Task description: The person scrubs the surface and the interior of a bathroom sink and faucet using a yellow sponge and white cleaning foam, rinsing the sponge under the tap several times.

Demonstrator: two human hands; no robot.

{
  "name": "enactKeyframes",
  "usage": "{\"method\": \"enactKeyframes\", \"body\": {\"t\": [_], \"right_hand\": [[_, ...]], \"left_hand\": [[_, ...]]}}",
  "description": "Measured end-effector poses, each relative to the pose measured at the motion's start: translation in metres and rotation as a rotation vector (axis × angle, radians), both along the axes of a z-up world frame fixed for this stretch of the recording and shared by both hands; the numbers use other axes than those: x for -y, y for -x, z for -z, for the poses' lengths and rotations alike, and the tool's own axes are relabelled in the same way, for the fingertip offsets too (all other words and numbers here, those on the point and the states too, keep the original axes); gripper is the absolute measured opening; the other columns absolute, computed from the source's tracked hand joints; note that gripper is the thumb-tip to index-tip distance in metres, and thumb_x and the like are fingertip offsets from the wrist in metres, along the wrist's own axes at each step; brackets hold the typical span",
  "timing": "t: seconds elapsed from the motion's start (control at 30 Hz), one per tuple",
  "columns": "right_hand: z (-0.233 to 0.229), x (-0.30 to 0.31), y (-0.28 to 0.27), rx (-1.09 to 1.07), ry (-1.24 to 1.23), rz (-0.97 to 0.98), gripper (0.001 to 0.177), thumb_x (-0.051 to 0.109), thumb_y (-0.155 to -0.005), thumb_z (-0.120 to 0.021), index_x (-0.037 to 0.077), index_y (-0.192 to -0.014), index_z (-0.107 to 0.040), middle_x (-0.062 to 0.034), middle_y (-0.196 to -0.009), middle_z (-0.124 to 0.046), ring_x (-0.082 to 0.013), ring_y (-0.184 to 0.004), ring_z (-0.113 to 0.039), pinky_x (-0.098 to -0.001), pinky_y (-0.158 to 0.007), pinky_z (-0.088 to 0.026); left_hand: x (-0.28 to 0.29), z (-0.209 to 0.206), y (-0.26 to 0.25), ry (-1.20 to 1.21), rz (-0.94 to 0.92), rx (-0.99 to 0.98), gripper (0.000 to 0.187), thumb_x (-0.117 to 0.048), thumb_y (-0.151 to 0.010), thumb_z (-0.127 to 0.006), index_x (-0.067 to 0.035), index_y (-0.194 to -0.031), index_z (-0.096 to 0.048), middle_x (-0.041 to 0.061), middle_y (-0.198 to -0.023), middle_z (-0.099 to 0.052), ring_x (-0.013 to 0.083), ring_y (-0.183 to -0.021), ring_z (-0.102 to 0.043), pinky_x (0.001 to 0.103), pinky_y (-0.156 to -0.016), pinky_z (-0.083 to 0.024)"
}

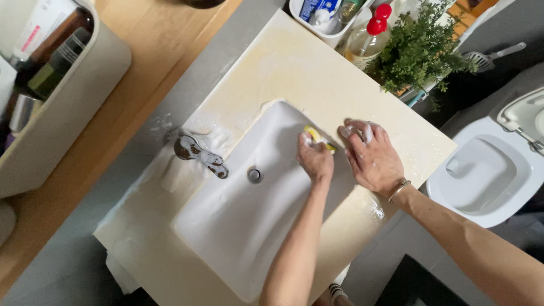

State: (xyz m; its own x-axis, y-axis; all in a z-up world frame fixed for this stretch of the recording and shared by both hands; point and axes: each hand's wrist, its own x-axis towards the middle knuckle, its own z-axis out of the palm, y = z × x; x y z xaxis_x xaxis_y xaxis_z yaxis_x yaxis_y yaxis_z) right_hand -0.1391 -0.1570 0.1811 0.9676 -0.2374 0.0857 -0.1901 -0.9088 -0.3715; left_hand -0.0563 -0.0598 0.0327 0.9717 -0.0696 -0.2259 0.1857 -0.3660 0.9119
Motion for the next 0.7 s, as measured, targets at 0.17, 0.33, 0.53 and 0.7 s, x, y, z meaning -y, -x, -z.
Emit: {"method": "enactKeyframes", "body": {"t": [0.17,0.33,0.53,0.7], "right_hand": [[0.001,0.0,-0.006,0.052,0.016,-0.01,0.044,0.018,-0.093,-0.061,0.005,-0.135,-0.054,-0.0155,-0.143,-0.048,-0.0393,-0.128,-0.045,-0.0486,-0.111,-0.039],[-0.001,-0.001,0.0,0.036,-0.015,0.013,0.045,0.016,-0.089,-0.062,0.006,-0.133,-0.055,-0.014,-0.144,-0.049,-0.0382,-0.129,-0.045,-0.0485,-0.111,-0.038],[0.002,0.0,0.002,-0.007,0.055,0.012,0.047,0.02,-0.091,-0.061,0.005,-0.136,-0.055,-0.0185,-0.143,-0.047,-0.04,-0.127,-0.045,-0.0494,-0.109,-0.038],[0.004,-0.001,0.003,0.026,0.031,0.017,0.044,0.019,-0.094,-0.059,0.008,-0.136,-0.055,-0.0144,-0.145,-0.048,-0.0391,-0.128,-0.045,-0.0495,-0.109,-0.038]], "left_hand": [[-0.061,0.024,-0.02,-0.289,0.171,0.119,0.029,0.002,-0.082,-0.067,-0.003,-0.11,-0.067,0.022,-0.111,-0.069,0.0402,-0.101,-0.069,0.049,-0.09,-0.055],[-0.014,0.036,0.006,-0.207,0.146,0.576,0.053,-0.004,-0.075,-0.076,0.009,-0.124,-0.058,0.034,-0.121,-0.058,0.0527,-0.112,-0.057,0.059,-0.099,-0.046],[-0.051,0.012,0.005,-0.431,0.277,-0.128,0.02,-0.011,-0.097,-0.065,-0.007,-0.116,-0.069,0.018,-0.114,-0.069,0.0384,-0.11,-0.066,0.051,-0.099,-0.05],[-0.047,0.017,0.035,-0.245,0.47,0.299,0.054,0.006,-0.059,-0.078,0.0,-0.111,-0.067,0.024,-0.113,-0.065,0.047,-0.115,-0.059,0.056,-0.097,-0.047]]}}
